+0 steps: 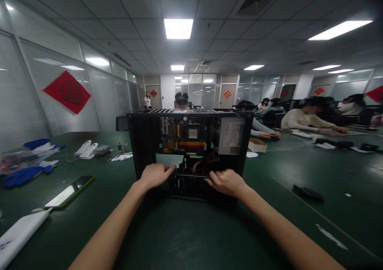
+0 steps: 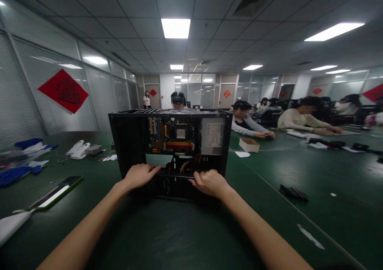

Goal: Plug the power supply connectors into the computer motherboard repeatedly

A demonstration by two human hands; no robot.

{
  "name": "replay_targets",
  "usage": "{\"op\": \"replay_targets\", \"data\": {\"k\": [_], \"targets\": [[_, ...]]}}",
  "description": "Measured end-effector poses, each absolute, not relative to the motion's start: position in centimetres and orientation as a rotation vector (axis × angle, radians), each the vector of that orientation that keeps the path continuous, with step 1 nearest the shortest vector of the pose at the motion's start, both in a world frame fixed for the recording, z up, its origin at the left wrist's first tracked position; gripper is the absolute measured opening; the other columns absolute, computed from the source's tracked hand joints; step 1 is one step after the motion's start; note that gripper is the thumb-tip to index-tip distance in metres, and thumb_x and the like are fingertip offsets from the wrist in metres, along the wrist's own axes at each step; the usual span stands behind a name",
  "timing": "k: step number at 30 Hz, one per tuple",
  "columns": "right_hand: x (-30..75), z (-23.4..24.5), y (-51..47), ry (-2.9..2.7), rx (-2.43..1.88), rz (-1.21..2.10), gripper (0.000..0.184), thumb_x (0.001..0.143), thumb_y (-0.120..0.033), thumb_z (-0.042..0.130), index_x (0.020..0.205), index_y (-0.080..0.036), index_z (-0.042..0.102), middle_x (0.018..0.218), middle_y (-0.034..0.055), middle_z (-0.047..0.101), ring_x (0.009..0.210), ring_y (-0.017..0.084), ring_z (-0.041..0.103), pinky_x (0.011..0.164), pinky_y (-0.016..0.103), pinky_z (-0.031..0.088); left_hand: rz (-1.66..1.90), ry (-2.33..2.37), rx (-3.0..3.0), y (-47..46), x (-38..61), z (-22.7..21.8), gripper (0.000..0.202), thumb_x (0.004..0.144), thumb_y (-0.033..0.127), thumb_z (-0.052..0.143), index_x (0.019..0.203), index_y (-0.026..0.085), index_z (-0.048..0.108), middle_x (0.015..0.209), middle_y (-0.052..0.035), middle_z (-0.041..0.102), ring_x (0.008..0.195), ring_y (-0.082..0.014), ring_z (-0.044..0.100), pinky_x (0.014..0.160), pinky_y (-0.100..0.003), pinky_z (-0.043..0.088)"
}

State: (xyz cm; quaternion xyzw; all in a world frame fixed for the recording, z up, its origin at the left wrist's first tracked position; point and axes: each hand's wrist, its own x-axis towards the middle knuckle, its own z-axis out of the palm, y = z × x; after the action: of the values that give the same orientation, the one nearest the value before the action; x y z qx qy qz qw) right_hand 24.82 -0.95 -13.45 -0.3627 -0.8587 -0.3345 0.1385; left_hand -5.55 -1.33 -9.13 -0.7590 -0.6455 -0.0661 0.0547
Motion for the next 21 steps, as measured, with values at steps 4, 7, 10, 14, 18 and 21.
{"op": "replay_targets", "data": {"k": [4,7,10,14,18,21], "targets": [[25.3,-12.8,-0.6,-2.543,-1.191,-0.84,0.048,0.101,-0.045,0.036,0.084,-0.013,0.067,0.066,0.0127,0.07,0.056,0.023,0.067,0.048,0.026,0.024,-0.278,-1.859,-2.347,-2.5,-4.8,-9.4,0.088,0.089,0.074,0.01,0.081,0.019,0.079,0.082,-0.0163,0.075,0.084,-0.0335,0.07,0.07,-0.039,0.049],[24.4,-11.9,-1.4,-2.5,-1.345,-0.613,0.052,0.101,-0.05,0.031,0.086,-0.015,0.066,0.075,0.0118,0.072,0.067,0.024,0.069,0.054,0.027,0.033,-0.311,-1.847,-2.322,-3.1,-4.6,-9.4,0.086,0.091,0.072,0.012,0.079,0.019,0.079,0.08,-0.0158,0.074,0.081,-0.033,0.07,0.067,-0.038,0.048],[22.9,-10.8,-1.7,-2.331,-1.448,-0.282,0.046,0.1,-0.051,0.035,0.09,-0.018,0.065,0.088,0.0104,0.073,0.081,0.024,0.07,0.064,0.029,0.041,-0.333,-1.837,-2.29,-3.5,-4.4,-9.5,0.084,0.092,0.071,0.013,0.077,0.019,0.078,0.078,-0.0154,0.074,0.078,-0.0319,0.07,0.066,-0.037,0.047],[20.0,-9.5,-0.2,-2.257,-1.225,0.277,0.04,0.094,-0.049,0.052,0.115,-0.017,0.059,0.101,0.0103,0.072,0.093,0.023,0.068,0.078,0.03,0.047,-0.347,-1.823,-2.269,-3.9,-4.1,-9.7,0.082,0.094,0.068,0.014,0.078,0.02,0.078,0.077,-0.0153,0.074,0.078,-0.031,0.071,0.066,-0.036,0.047],[17.0,-8.8,2.4,-2.418,-1.071,0.579,0.045,0.084,-0.033,0.066,0.124,-0.014,0.059,0.114,0.0132,0.069,0.102,0.024,0.065,0.087,0.032,0.048,-0.358,-1.835,-2.264,-4.4,-4.1,-9.7,0.077,0.095,0.064,0.017,0.082,0.021,0.079,0.078,-0.0153,0.074,0.081,-0.0328,0.071,0.068,-0.038,0.048],[15.9,-8.6,4.0,-2.479,-0.991,0.605,0.031,0.08,-0.02,0.065,0.11,-0.015,0.068,0.116,0.012,0.069,0.106,0.025,0.064,0.091,0.033,0.047,-0.401,-1.875,-2.346,-4.7,-4.5,-9.3,0.066,0.095,0.062,0.024,0.093,0.022,0.077,0.089,-0.0137,0.076,0.089,-0.0345,0.07,0.075,-0.042,0.049]]}}
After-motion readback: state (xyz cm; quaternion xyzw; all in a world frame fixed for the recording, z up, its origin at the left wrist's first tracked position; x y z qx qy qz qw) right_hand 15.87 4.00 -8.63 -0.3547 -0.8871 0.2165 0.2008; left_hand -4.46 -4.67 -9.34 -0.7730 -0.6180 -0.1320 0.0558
